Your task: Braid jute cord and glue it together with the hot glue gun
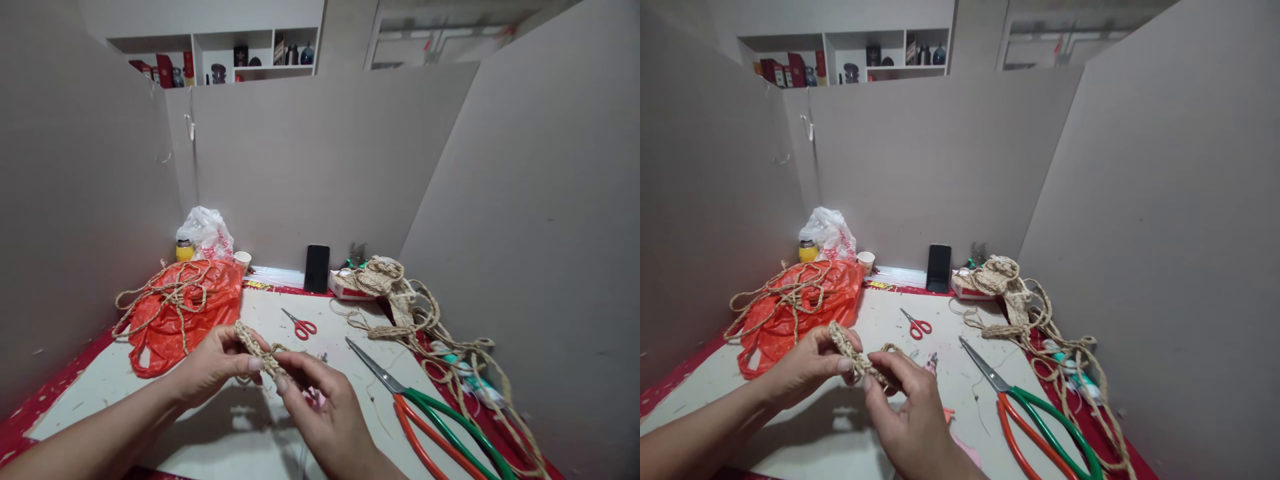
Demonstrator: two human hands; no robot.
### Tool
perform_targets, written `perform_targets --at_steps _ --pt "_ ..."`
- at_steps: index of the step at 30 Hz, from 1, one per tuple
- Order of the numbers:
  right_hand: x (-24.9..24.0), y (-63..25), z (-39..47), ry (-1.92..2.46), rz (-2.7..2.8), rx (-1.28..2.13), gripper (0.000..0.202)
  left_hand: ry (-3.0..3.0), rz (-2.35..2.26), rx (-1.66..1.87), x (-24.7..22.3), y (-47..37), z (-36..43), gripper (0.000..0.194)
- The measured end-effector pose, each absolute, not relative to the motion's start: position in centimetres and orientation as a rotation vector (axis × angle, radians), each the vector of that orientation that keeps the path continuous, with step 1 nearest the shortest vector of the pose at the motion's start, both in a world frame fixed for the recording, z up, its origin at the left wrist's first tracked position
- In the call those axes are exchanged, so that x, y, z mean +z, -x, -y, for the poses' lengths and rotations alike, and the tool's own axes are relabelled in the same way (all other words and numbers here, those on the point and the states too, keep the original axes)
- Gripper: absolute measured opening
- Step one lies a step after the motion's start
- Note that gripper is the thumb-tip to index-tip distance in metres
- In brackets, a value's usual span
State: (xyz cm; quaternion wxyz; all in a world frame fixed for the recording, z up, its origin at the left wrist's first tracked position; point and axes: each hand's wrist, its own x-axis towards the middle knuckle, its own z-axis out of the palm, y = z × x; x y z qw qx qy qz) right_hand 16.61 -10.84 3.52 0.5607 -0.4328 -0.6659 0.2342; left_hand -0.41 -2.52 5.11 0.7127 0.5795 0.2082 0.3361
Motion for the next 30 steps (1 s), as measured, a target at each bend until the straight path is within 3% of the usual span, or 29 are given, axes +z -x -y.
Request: perform_targets --at_steps 6,13,24,30 --pt "4.0 -17.0 10.3 1.034 1.596 0.584 0.016 -1.187 -0.471 0.729 4.9 0.4 2.2 0.024" --pt "3.7 -17.9 10.3 0.904 1.904 0.025 0.023 -1.109 -0.45 0.706 5.1 0.2 2.5 0.021" --pt "3.0 -17.7 10.4 0.901 1.981 -0.169 0.026 -1.059 -0.501 0.737 4.5 -0.1 2.2 0.019" --pt "2.9 -17.1 10.4 0.989 1.847 0.101 0.018 -1.048 -0.539 0.735 4.5 -0.2 2.2 0.022"
